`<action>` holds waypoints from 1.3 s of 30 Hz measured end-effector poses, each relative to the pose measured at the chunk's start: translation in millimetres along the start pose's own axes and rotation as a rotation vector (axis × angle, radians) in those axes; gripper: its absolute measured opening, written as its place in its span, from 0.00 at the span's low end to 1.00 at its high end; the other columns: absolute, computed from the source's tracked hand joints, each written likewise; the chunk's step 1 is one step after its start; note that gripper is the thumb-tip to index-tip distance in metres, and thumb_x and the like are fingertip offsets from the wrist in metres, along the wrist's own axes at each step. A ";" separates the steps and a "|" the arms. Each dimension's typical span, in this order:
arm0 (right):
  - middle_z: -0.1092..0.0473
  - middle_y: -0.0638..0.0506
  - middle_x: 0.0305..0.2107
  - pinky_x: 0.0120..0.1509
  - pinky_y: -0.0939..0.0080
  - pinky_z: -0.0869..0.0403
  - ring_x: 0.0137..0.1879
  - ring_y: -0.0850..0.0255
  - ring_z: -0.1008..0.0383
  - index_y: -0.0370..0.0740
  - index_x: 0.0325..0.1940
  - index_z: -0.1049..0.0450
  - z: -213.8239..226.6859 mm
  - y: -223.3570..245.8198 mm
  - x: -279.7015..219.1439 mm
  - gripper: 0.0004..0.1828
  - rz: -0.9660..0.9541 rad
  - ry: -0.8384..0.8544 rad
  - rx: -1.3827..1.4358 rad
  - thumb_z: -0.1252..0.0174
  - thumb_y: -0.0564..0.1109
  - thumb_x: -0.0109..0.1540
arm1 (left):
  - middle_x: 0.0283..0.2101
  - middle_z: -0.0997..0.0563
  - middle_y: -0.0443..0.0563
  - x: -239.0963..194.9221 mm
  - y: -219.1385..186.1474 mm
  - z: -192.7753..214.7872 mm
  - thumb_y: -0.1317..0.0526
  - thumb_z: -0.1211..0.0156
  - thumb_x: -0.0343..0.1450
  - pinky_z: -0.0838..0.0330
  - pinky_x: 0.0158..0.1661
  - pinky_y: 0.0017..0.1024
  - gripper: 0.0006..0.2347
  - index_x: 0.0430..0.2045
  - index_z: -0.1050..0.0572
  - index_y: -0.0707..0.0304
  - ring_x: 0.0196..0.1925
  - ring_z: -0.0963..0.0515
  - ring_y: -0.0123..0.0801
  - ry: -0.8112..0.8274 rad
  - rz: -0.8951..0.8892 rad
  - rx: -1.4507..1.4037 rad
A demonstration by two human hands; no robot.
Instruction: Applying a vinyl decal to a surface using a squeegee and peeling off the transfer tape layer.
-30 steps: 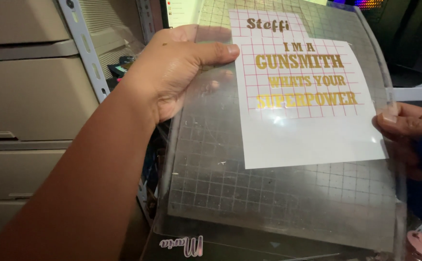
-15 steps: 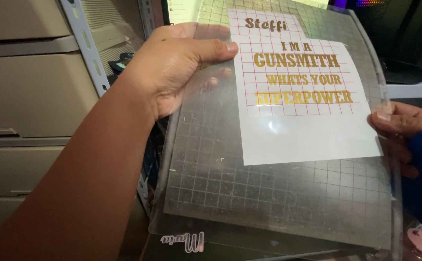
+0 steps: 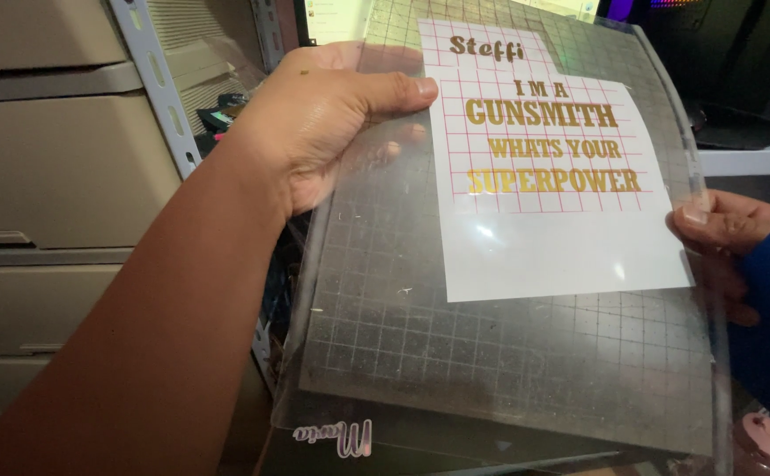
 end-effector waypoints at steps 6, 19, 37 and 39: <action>0.51 0.52 0.11 0.08 0.59 0.59 0.08 0.61 0.58 0.43 0.30 0.39 -17.9 6.1 -21.1 0.16 -0.029 -0.139 0.036 0.45 0.50 0.68 | 0.43 0.10 0.46 15.4 7.4 -1.9 0.65 0.32 0.64 0.22 0.31 0.16 0.16 0.47 0.19 0.55 0.38 0.13 0.23 0.047 -0.027 -0.033; 0.38 0.50 0.29 0.25 0.58 0.42 0.24 0.66 0.43 0.35 0.47 0.36 208.1 -266.9 -20.6 0.33 -0.015 0.524 1.312 0.53 0.71 0.76 | 0.32 0.17 0.54 119.0 155.7 -148.7 0.69 0.31 0.68 0.27 0.28 0.29 0.11 0.41 0.23 0.61 0.25 0.21 0.31 0.692 -0.139 0.643; 0.30 0.41 0.48 0.62 0.32 0.32 0.53 0.44 0.31 0.41 0.52 0.36 -28.4 -49.0 -21.4 0.13 -0.389 -0.376 0.099 0.50 0.47 0.65 | 0.77 0.55 0.54 92.4 259.7 -136.9 0.48 0.31 0.66 0.58 0.71 0.60 0.38 0.71 0.47 0.34 0.78 0.55 0.54 0.716 -0.030 1.061; 0.26 0.57 0.38 0.49 0.72 0.36 0.42 0.71 0.32 0.47 0.48 0.23 -37.2 7.0 -24.4 0.10 0.070 -0.623 -0.447 0.33 0.43 0.64 | 0.67 0.35 0.55 89.3 282.7 -123.6 0.36 0.46 0.67 0.49 0.68 0.50 0.29 0.64 0.32 0.36 0.71 0.39 0.56 0.599 -0.100 1.045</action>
Point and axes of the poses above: each hand's wrist, its own x-axis towards the middle knuckle, its own z-axis out of the back of the hand, y = z × x, the point moved 7 cm from there along x, towards the middle knuckle
